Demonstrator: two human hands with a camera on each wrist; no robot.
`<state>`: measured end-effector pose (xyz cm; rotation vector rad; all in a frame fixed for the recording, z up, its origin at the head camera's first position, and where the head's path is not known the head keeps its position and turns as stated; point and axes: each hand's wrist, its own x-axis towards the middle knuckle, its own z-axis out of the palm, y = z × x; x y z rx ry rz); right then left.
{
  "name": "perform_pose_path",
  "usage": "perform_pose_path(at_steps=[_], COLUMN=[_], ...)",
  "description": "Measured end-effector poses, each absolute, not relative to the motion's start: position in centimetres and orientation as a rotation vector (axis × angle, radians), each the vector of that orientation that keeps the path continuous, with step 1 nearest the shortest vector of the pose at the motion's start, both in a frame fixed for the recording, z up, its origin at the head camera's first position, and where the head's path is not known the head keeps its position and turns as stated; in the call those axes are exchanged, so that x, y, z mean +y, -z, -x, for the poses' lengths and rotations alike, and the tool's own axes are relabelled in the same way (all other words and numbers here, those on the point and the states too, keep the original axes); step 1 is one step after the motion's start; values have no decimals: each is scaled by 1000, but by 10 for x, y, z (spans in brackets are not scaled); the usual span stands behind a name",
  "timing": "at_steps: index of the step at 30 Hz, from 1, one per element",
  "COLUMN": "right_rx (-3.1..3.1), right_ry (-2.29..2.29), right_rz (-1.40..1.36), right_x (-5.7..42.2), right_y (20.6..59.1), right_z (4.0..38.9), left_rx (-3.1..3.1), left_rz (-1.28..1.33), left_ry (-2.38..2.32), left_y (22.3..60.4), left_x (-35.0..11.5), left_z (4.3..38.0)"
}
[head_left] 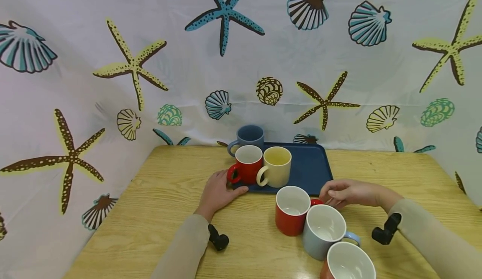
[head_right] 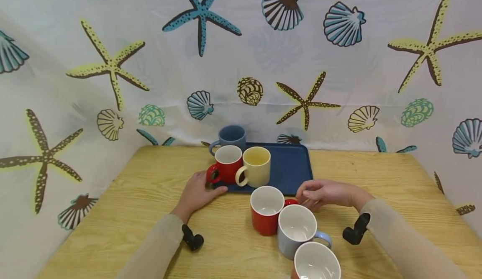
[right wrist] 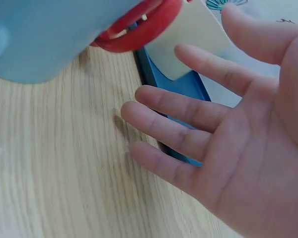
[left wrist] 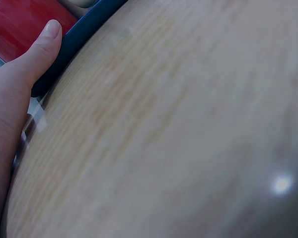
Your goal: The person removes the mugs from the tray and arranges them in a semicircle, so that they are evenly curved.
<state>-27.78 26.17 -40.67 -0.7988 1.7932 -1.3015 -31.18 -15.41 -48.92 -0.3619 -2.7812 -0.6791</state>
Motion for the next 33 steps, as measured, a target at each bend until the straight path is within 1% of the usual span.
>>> perform_pose_path(at_steps=[8, 17, 21, 25, 33], right_rx=[1918, 2432, 2755, 2934, 3081], right_ry=[1326, 1377, 1308, 1219, 982], right_rz=[724, 581, 513, 458, 515], right_x=[278, 289, 285, 280, 272], right_y=[411, 424, 433, 443, 459], right_z=[274, 268, 268, 272, 274], left_rx=[-2785, -2789, -2793, -2795, -2809], left_rz=[367, 366, 359, 350, 352], left_ry=[673, 679, 679, 691, 677], left_y=[488, 488, 489, 488, 486], left_x=[-154, -153, -154, -155, -154], left_z=[310, 311, 312, 312, 310])
